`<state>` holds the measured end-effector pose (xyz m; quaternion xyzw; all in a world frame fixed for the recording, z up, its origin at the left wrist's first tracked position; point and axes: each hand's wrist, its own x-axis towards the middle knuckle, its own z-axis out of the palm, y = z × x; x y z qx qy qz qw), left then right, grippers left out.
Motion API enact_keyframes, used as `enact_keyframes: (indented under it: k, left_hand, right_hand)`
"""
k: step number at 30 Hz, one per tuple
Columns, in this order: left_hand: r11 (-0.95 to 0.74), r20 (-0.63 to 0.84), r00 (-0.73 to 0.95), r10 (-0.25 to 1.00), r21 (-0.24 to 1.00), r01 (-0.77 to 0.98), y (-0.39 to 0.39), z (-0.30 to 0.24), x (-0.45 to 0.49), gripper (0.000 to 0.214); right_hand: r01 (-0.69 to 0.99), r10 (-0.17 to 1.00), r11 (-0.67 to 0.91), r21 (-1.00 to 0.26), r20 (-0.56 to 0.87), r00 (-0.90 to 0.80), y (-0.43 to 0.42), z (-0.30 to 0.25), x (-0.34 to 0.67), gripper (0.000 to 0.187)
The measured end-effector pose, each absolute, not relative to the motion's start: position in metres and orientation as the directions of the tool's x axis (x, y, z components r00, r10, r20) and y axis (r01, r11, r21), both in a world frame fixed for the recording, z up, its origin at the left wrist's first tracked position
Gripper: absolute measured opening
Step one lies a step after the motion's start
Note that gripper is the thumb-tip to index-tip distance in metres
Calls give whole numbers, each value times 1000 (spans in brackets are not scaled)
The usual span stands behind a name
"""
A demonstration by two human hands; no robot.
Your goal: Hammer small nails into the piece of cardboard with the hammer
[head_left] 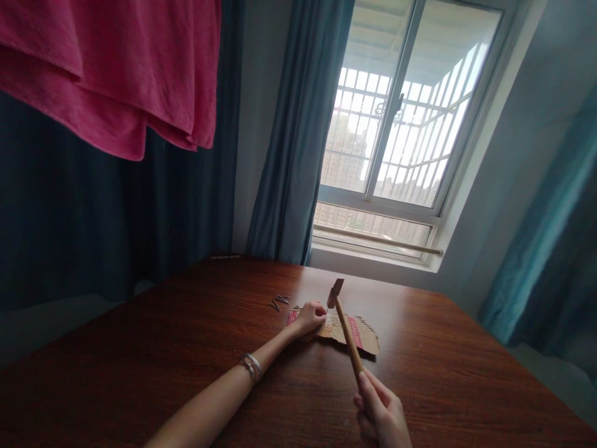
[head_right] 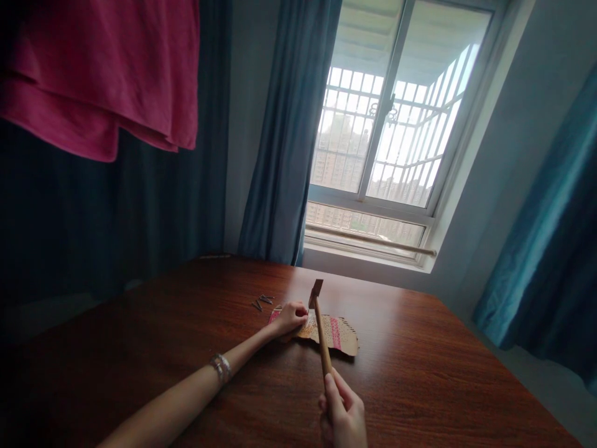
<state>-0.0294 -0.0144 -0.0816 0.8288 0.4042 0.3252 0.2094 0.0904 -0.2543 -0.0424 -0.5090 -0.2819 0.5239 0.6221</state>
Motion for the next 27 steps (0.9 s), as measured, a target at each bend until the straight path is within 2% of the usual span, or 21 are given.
enact_keyframes:
  k: [10, 16, 27]
  left_hand:
    - [-610, 399, 467, 790, 589, 529, -10, -88, -28, 12]
    - [-598, 375, 470, 799, 578, 555, -13, -82, -29, 14]
    - [-606, 402, 457, 794, 587, 537, -13, -83, -28, 13]
  right_hand:
    - [-353, 943, -71, -933, -179, 282, -255, -44, 93, 62]
    - [-342, 938, -67, -937, -176, 299, -255, -44, 91, 70]
    - [-350, 940, -81, -933, -188, 283, -254, -45, 92, 68]
